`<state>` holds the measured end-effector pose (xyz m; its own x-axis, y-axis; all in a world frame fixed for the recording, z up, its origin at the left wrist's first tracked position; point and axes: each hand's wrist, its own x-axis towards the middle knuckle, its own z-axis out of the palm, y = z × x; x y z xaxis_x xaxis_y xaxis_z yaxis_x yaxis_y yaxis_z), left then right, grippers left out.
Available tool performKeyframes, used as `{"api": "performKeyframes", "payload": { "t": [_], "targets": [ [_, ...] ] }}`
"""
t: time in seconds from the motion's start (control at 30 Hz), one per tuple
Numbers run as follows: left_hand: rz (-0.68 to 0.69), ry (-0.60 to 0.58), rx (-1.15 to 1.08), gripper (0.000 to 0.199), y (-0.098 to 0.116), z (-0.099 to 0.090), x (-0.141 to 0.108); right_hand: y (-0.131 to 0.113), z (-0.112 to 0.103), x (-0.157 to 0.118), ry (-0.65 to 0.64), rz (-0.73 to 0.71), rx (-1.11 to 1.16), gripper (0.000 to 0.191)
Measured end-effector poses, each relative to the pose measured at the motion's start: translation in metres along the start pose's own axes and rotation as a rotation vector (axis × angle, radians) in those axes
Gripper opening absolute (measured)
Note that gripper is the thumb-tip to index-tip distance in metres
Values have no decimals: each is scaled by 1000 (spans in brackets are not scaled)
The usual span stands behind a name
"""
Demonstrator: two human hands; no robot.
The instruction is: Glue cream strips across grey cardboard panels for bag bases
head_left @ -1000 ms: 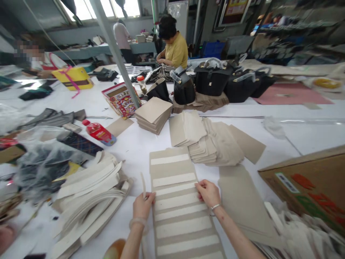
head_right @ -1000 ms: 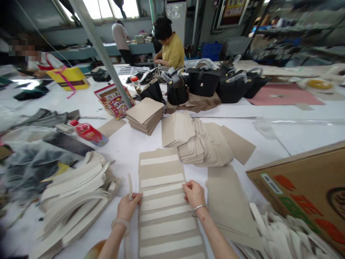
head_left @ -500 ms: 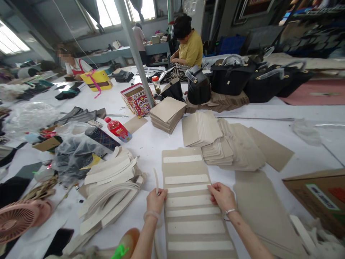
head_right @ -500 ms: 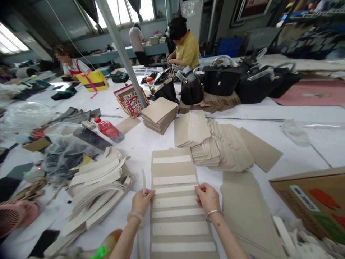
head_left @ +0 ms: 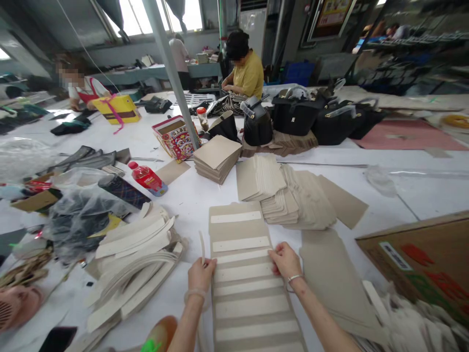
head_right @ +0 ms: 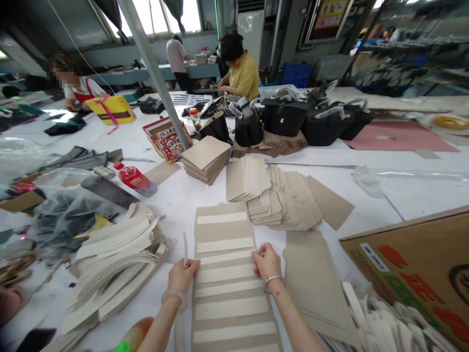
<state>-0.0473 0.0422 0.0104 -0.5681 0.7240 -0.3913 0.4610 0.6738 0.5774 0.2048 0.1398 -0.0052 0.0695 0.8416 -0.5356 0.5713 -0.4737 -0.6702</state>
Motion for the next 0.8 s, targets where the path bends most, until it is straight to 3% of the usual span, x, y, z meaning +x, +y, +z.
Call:
{"api": "performKeyframes", "payload": {
  "t": [0.17,0.3,0.4,0.53,0.6,0.67,0.73,0.8],
  "targets": [
    [-2,38,-4,22,1,0,1,-7,-8,6,43,-101,-300,12],
    [25,67,-32,21,2,-7,-4,-25,-13,-9,119,-199,-463,12],
    [58,61,-82,21,3,-14,-10,-36,-4,-31,121,-333,-361,14],
    [105,6,-197,35,13,-23,-25,-44,24,-65,-91,-439,-40,11],
    [80,-74,-298,49,25,-28,-37,-49,38,-83,-231,-392,119,12],
    [1,-237,-504,62,40,-34,-52,-58,47,-102,-313,-358,235,13],
    [-94,-428,-755,68,53,-40,-66,-69,49,-119,-345,-387,305,18],
    [-161,-528,-912,73,63,-43,-77,-80,46,-132,-349,-451,309,20]
  ]
}}
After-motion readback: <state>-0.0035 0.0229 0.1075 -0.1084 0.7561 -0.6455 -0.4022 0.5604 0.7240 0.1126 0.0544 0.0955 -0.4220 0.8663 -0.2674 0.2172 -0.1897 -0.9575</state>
